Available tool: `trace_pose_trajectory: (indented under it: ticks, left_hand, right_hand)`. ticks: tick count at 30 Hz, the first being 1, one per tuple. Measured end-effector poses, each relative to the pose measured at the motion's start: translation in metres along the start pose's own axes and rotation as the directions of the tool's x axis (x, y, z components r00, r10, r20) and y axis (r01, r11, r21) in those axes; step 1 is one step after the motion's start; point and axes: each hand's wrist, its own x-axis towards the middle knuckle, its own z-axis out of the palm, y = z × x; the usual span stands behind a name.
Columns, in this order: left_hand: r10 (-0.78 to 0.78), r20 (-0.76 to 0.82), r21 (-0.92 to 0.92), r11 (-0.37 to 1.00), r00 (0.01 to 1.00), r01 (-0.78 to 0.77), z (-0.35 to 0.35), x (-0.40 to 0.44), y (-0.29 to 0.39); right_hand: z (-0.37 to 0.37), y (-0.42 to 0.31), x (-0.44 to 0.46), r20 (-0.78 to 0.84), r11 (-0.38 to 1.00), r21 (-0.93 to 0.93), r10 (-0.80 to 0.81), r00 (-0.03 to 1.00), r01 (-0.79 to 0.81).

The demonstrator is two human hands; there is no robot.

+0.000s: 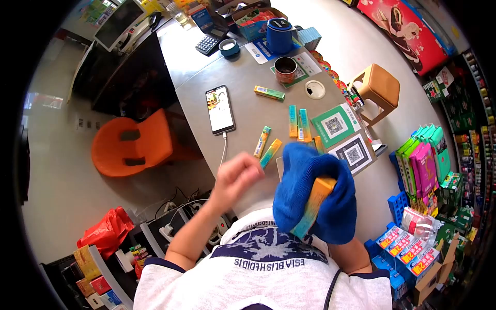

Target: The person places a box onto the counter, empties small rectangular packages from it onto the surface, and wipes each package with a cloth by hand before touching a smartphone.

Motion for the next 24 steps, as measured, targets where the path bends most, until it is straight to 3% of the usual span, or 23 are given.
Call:
trace_pose_trajectory:
  ticks: [3,5,6,8,10,12,14,16,19,20,22,24]
  left_hand:
    - [-0.038,0.147,-0.243,0.967,0.988,0.074,0.034,-0.030,0.046]
    - [0.045,0.172,-0.296,0.955,0.984,0.009,0.050,-0.037,0.053]
    - [0.104,0.203,-0.237,0.970,0.974,-0.054,0.054,-0.038,0.053]
    - [0.051,0.171,-0.255,0.967,0.984,-0.006,0.062,-0.042,0.058]
    - [0.015,0.123,-0.221,0.975,0.992,0.013,0.068,-0.046,0.060]
    - [0.005,0.111,-0.255,0.967,0.994,0.024,0.073,-0.048,0.063]
    - [0.000,0.078,-0.343,0.939,0.997,0.027,0.081,-0.050,0.064]
    - [-0.006,0.021,-0.479,0.878,1.000,0.015,0.091,-0.051,0.063]
    - [-0.027,-0.057,-0.544,0.839,0.998,-0.008,0.091,-0.054,0.063]
    - [-0.026,-0.107,-0.532,0.846,0.994,-0.035,0.091,-0.053,0.067]
    - [-0.003,-0.150,-0.438,0.896,0.989,-0.064,0.092,-0.055,0.065]
    - [0.005,-0.152,-0.356,0.933,0.988,-0.059,0.090,-0.058,0.062]
  right_hand:
    - [0.000,0.007,0.002,0.025,0.988,0.055,-0.148,0.989,0.146]
    - [0.007,0.006,0.003,0.038,0.979,0.135,-0.162,0.986,0.156]
    - [0.006,0.007,0.007,0.139,0.960,0.252,-0.159,0.977,0.121]
    - [0.005,0.006,0.011,0.256,0.929,0.370,-0.124,0.959,0.021]
    - [0.016,-0.001,0.002,0.079,0.980,0.151,-0.144,0.986,0.131]
    - [0.001,-0.002,0.004,0.226,0.980,0.110,-0.185,0.956,0.164]
    - [-0.007,0.002,0.003,0.274,0.976,0.102,-0.213,0.938,0.192]
    - [-0.007,0.005,0.000,0.216,0.965,0.131,-0.250,0.944,0.226]
    - [0.012,0.003,-0.010,0.087,0.924,0.194,-0.351,0.932,0.330]
    - [0.014,0.000,-0.015,0.113,0.943,-0.046,-0.322,0.940,0.329]
    - [-0.017,0.034,-0.014,0.079,0.895,-0.282,-0.337,0.938,0.345]
    - [-0.016,0.027,-0.019,0.164,0.873,-0.354,-0.296,0.941,0.336]
